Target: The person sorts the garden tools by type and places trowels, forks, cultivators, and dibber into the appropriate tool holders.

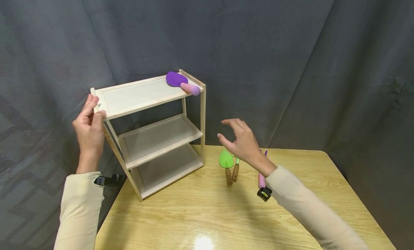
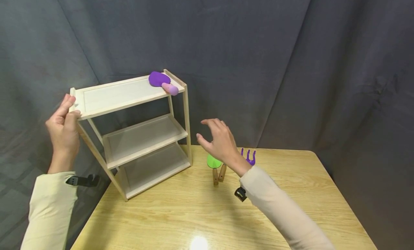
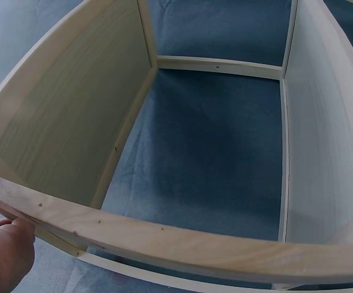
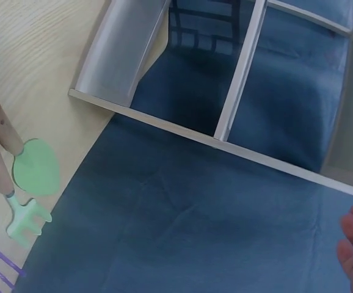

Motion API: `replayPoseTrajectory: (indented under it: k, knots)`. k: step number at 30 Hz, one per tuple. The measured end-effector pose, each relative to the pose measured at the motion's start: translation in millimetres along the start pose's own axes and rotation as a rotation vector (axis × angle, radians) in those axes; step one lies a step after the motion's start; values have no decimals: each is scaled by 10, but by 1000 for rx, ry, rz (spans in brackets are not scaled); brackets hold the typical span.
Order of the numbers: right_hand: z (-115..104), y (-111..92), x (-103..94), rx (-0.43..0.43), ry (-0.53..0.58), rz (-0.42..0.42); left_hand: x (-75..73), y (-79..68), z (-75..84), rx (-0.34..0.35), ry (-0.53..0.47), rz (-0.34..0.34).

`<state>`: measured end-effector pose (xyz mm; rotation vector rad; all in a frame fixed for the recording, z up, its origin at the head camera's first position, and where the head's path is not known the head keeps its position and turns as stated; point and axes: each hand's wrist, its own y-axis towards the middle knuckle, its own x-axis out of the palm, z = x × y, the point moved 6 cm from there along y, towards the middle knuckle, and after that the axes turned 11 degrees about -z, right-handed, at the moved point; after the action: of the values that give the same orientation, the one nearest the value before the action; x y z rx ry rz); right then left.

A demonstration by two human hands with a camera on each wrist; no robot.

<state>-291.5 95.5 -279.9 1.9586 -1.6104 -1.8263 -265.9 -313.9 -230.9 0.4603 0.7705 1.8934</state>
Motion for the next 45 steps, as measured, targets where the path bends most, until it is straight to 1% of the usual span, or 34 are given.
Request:
replayPoseTrajectory:
  k: [7, 20, 32, 36, 41, 45]
  knots:
    - [61, -82, 31, 25, 31, -3, 17, 1, 5, 6, -28, 3]
    - [174, -235, 105, 63, 59, 8, 13, 13, -20, -16, 0, -5]
    - [291, -362, 191, 132, 87, -5, 6, 25, -31, -38, 7, -18]
    - [314, -389, 212, 137, 97, 5, -3, 32, -27, -41, -9, -21]
    - [345, -412, 236, 154, 117, 15, -23, 37, -9, -53, -67, -20]
    - [373, -442, 253, 184, 127, 20, -39, 34, 6, -58, -66, -24]
